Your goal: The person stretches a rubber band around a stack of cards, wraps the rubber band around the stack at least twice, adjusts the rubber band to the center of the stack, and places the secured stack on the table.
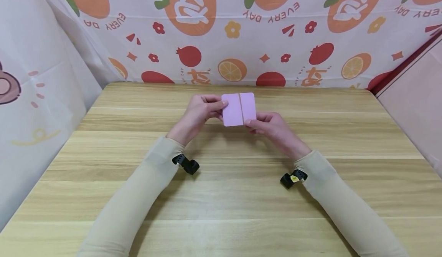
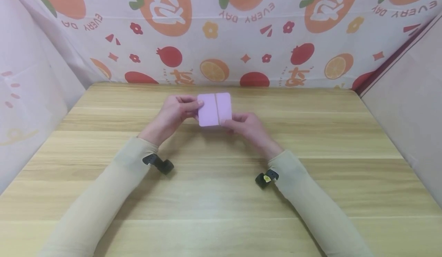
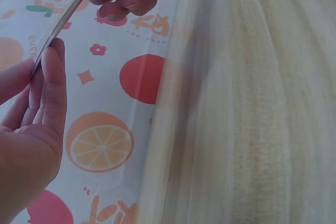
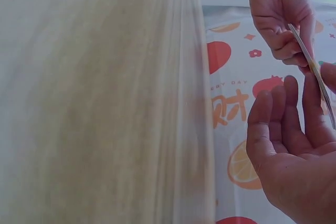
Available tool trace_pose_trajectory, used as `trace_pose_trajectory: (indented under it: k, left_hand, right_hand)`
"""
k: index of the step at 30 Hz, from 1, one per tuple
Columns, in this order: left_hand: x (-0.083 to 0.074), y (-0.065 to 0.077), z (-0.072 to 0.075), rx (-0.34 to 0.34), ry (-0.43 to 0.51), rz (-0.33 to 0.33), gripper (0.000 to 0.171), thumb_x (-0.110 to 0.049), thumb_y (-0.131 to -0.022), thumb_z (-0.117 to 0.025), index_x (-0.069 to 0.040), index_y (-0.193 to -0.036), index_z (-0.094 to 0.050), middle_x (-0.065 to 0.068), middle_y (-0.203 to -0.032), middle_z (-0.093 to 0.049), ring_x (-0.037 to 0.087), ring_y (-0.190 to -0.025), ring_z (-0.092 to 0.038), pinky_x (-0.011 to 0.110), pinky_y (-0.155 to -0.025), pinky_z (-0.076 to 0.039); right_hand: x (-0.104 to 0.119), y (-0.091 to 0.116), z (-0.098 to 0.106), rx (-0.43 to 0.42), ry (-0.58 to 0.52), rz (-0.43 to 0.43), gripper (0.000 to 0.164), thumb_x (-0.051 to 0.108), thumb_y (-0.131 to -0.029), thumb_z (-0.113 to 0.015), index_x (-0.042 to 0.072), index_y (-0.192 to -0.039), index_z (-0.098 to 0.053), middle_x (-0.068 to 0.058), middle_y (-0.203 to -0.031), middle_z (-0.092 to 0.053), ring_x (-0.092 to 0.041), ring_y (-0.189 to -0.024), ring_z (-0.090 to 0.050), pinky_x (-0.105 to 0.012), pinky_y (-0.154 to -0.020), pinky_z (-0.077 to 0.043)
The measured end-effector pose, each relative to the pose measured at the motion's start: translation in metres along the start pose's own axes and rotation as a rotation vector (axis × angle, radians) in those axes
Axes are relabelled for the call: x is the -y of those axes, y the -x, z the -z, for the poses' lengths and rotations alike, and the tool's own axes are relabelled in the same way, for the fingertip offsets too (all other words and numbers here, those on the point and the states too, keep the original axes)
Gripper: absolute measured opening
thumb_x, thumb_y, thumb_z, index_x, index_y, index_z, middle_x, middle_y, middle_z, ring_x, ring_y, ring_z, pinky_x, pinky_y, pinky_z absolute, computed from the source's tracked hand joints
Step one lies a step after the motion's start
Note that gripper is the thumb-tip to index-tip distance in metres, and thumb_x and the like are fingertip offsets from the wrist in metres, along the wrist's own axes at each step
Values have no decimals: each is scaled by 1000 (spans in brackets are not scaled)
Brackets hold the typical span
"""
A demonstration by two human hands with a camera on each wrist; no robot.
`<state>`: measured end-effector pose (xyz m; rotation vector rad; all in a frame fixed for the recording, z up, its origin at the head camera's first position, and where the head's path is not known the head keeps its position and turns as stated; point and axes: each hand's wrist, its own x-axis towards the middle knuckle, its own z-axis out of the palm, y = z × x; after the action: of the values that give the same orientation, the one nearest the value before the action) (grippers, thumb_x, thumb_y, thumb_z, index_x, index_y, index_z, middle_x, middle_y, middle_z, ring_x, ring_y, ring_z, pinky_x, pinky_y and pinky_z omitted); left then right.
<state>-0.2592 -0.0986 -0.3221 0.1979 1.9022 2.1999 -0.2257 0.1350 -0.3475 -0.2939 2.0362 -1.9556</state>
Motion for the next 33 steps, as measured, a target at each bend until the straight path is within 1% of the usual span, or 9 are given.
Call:
trace_pose_trajectory:
  k: [4, 8, 11, 15, 18, 20, 25, 27, 33]
  left_hand:
    - [-1, 0, -1, -10, 17, -17, 20, -4, -90, -70, 9, -105, -70, 10, -84, -69, 17, -63, -63, 28, -64, -57]
    - [0, 1, -3, -36, 6, -2, 19, -4, -89, -71, 8, -104, -71, 11, -85, -69, 17, -64, -63, 27, -64, -57]
    - [0, 1, -6, -66, 5, 5, 20, -3, -88, -72, 9, -104, -71, 10, -86, -69, 16, -64, -63, 27, -63, -56]
    - [0, 1, -8, -100, 18, -14, 21, 0, -88, -72, 11, -105, -70, 10, -84, -69, 15, -63, -63, 25, -61, -56]
    - [0, 2, -9, -112, 27, -28, 20, 2, -88, -71, 12, -105, -70, 9, -82, -69, 14, -62, -63, 25, -60, -56]
    - [0, 2, -9, -117, 29, -29, 19, 2, -87, -72, 11, -104, -70, 8, -81, -69, 14, -62, -63, 25, -60, -56]
    - [0, 1, -10, -122, 44, -24, 16, 2, -87, -71, 10, -102, -72, 8, -81, -69, 13, -62, -63, 24, -59, -55]
    - [0, 1, -10, -125, 51, -23, 16, 3, -87, -71, 10, -101, -72, 8, -80, -69, 13, -62, -63, 24, -59, -55]
    - [2, 1, -11, -134, 52, -21, 18, 2, -87, -71, 11, -102, -71, 8, -80, -69, 13, -61, -63, 23, -57, -55]
  right_hand:
    - [0, 1, -2, -8, 43, 6, 31, 14, -91, -71, -8, -113, -68, -23, -105, -67, -28, -94, -60, -33, -84, -52]
    - [-2, 1, -3, -15, 67, 1, 30, 16, -90, -72, -8, -110, -70, -24, -104, -67, -21, -88, -61, -33, -84, -52]
    - [-2, 1, -3, -24, 70, -10, 30, 17, -90, -73, -6, -109, -72, -26, -107, -67, -18, -85, -62, -34, -84, -53]
    - [-2, 1, -5, -32, 48, -4, 30, 16, -90, -73, -6, -109, -71, -28, -108, -66, -16, -84, -63, -35, -83, -54]
    - [-1, 0, -8, -38, 37, 7, 29, 14, -89, -73, -8, -109, -71, -29, -106, -66, -15, -83, -62, -34, -81, -54]
    - [-1, 0, -9, -44, 38, 6, 30, 13, -89, -73, -9, -109, -70, -28, -104, -67, -14, -82, -63, -32, -80, -55]
    - [-2, 0, -11, -46, 23, -17, 35, 12, -90, -71, -16, -110, -66, -22, -96, -70, -13, -81, -63, -30, -81, -55]
    - [-2, 0, -11, -42, 17, -26, 36, 12, -91, -70, -17, -111, -65, -23, -96, -69, -14, -81, -63, -31, -82, -55]
    - [-3, 0, -10, -36, 33, -28, 32, 13, -90, -71, -13, -108, -68, -27, -102, -68, -16, -82, -64, -34, -83, -55]
